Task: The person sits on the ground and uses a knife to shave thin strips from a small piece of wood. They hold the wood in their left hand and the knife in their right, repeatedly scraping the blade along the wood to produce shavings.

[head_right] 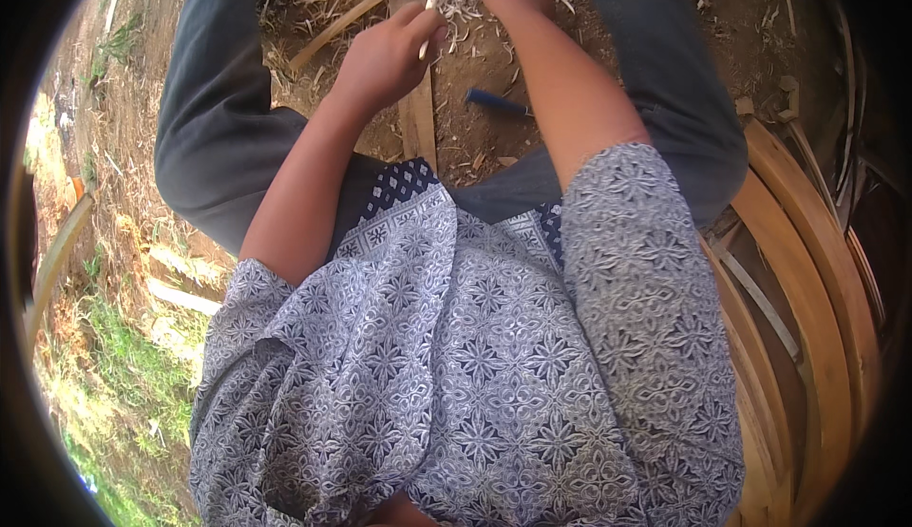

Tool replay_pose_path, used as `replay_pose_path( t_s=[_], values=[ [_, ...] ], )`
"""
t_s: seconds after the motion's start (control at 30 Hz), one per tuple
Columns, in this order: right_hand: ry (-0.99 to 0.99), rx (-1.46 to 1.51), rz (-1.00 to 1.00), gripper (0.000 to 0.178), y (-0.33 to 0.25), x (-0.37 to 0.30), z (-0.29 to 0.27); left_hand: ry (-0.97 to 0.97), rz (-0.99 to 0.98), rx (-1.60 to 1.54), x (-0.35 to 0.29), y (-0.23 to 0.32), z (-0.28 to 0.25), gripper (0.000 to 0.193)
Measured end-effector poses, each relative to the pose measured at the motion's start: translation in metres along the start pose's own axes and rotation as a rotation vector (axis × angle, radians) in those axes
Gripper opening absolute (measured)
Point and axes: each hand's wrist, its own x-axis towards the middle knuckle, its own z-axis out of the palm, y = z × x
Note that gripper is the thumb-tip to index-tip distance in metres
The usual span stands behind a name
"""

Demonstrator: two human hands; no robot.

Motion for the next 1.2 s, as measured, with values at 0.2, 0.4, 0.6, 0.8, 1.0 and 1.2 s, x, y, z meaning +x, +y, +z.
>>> replay_pose_path(
  t_s=[0.2,0.4,0.6,0.8,1.0,1.2],
  values=[
    [-0.224,0.289,0.001,0.064,-0.001,-0.028,-0.032,0.006,-0.02,-0.011,-0.003,0.002,-0.001,0.021],
    [-0.268,0.132,-0.168,0.07,-0.023,-0.061,-0.063,-0.01,-0.017,0.042,-0.003,0.004,0.001,0.027],
    [-0.224,0.066,-0.12,0.068,-0.036,-0.059,-0.059,0.012,-0.003,0.029,-0.004,0.0,0.004,0.026],
    [-0.19,0.044,-0.042,0.064,-0.038,-0.036,-0.043,-0.027,-0.005,0.024,-0.005,0.001,0.007,0.024],
    [-0.158,0.098,-0.103,0.067,-0.025,-0.023,-0.029,-0.009,-0.024,0.013,-0.006,0.001,0.008,0.023],
    [-0.131,0.093,-0.072,0.068,-0.026,-0.019,-0.022,-0.02,-0.038,-0.003,-0.005,0.002,0.006,0.022]
  ],
)
